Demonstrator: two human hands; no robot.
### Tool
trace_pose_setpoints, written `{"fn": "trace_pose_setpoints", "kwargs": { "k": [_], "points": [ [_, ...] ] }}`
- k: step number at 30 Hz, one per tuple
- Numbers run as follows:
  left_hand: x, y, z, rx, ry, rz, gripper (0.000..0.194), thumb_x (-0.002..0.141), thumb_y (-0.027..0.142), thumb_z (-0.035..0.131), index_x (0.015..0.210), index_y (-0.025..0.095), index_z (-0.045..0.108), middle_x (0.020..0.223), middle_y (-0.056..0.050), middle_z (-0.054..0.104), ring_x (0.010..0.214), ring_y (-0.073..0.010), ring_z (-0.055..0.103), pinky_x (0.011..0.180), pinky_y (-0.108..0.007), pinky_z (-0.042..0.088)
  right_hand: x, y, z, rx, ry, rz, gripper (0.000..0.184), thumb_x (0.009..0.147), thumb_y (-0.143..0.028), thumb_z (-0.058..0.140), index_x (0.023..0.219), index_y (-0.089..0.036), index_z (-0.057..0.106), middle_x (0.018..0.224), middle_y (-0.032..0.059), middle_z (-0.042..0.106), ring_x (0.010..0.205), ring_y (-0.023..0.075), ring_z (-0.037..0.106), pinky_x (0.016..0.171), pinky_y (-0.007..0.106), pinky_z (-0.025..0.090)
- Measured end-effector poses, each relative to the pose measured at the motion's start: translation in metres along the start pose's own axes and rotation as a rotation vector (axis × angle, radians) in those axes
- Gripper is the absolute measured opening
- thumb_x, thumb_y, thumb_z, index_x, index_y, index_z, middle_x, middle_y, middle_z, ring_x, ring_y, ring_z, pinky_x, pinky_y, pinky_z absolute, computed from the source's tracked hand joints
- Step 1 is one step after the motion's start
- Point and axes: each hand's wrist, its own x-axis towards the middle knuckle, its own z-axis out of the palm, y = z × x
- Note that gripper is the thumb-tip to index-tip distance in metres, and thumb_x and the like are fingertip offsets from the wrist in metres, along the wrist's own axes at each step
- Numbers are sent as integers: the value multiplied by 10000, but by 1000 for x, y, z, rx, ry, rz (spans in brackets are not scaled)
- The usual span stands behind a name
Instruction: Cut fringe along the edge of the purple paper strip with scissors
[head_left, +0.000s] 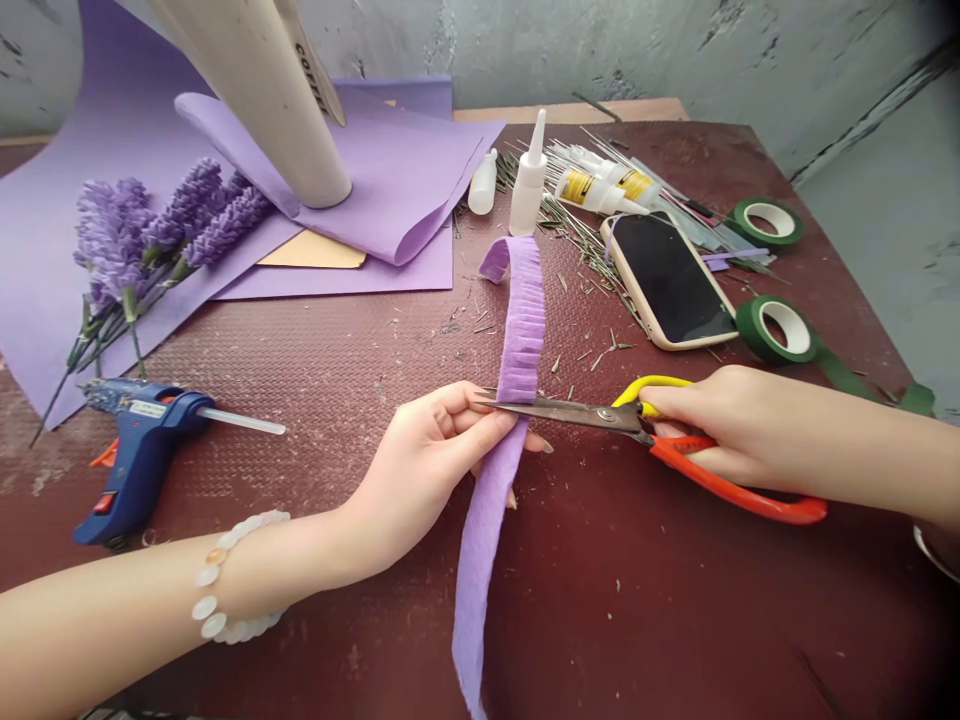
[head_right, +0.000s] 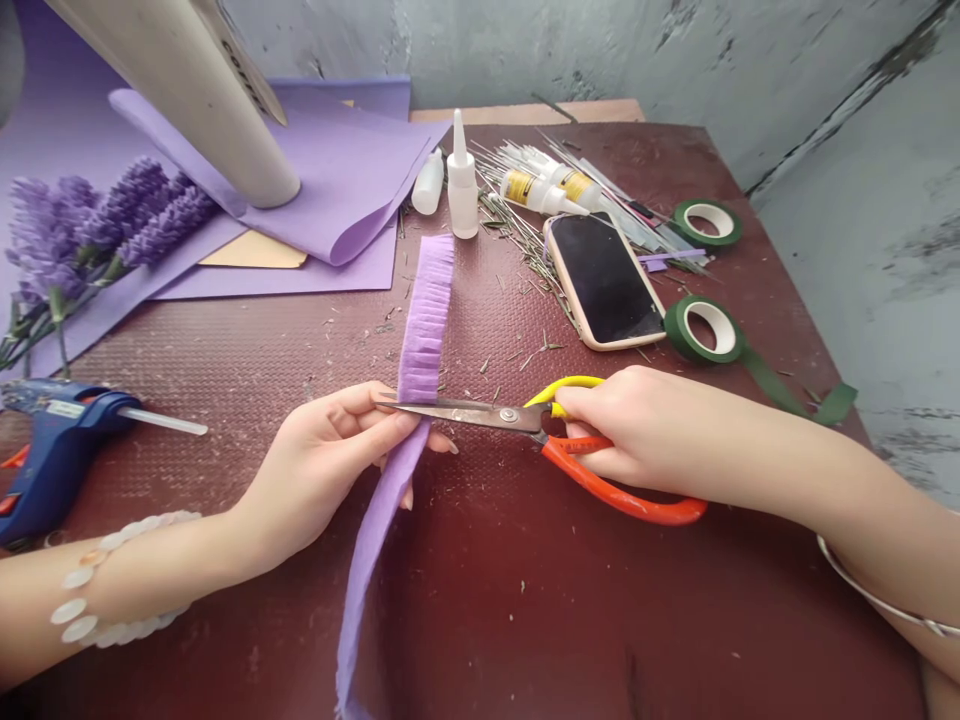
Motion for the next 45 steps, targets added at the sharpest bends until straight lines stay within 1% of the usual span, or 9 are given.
{"fn": "trace_pose_setpoints", "kwargs": {
  "k": [6,9,12,15,19,27,34,40,45],
  "points": [
    [-1,1,0,-22,-21,-17,297,1025,370,893,895,180,705,971,-89,936,512,-144,763,501,-222,640,-4,15,0,23,-11,-10,300,977,-461,649,776,-311,485,604,-2,545,507,231,472,539,392,294],
    [-2,2,1,-12,-27,15,278,1017,337,895,875,189,707,924,-75,930,520,-147,760,503,-226,620,-7,19,-6,83,-107,15,332,990,-460,678,776,-294,487,662,-10,566,565,211,454,553,378,328],
    [-3,3,3,20,-40,59,278,992,347,919,871,202,715,881,-66,919,514,-160,750,504,-251,604,-9,17,-14,194,-225,34,338,1003,-415,696,780,-280,481,685,-39,491,605,183,389,569,362,333],
    [-4,2,4,37,-48,78,286,986,377,925,885,210,716,877,-59,915,515,-168,751,511,-270,602,-9,17,-19,258,-270,45,365,1013,-414,686,771,-277,450,692,-48,412,610,172,350,561,359,303],
    [-4,0,4,21,-56,94,272,1005,375,903,894,218,710,845,-41,906,515,-164,749,509,-266,595,-8,22,-19,252,-322,44,380,1000,-469,669,765,-279,439,704,-38,392,614,178,352,558,358,300],
    [-6,-1,4,21,-59,93,262,1032,350,874,884,215,704,817,-34,898,514,-149,744,509,-246,586,-9,23,-18,255,-324,41,382,1019,-436,668,775,-277,421,718,-43,385,633,176,339,571,358,293],
    [-6,0,4,-10,-76,103,235,1052,279,841,874,206,706,813,-34,900,524,-140,745,510,-232,589,-11,22,-16,253,-274,53,353,1029,-398,640,776,-273,429,720,-43,381,639,176,332,576,362,280],
    [-2,-1,2,5,-115,77,273,1051,336,868,898,177,706,838,-45,900,561,-118,754,560,-203,607,-9,35,-15,224,-334,6,381,1023,-466,653,776,-279,431,690,-54,414,590,169,376,522,334,305],
    [-2,-3,-1,-25,-190,8,279,1070,409,857,1016,152,761,941,-68,924,591,-114,768,586,-199,644,-10,33,-10,194,-282,-6,393,1059,-514,664,807,-278,476,717,-51,469,616,177,407,549,330,339]
  ]
}}
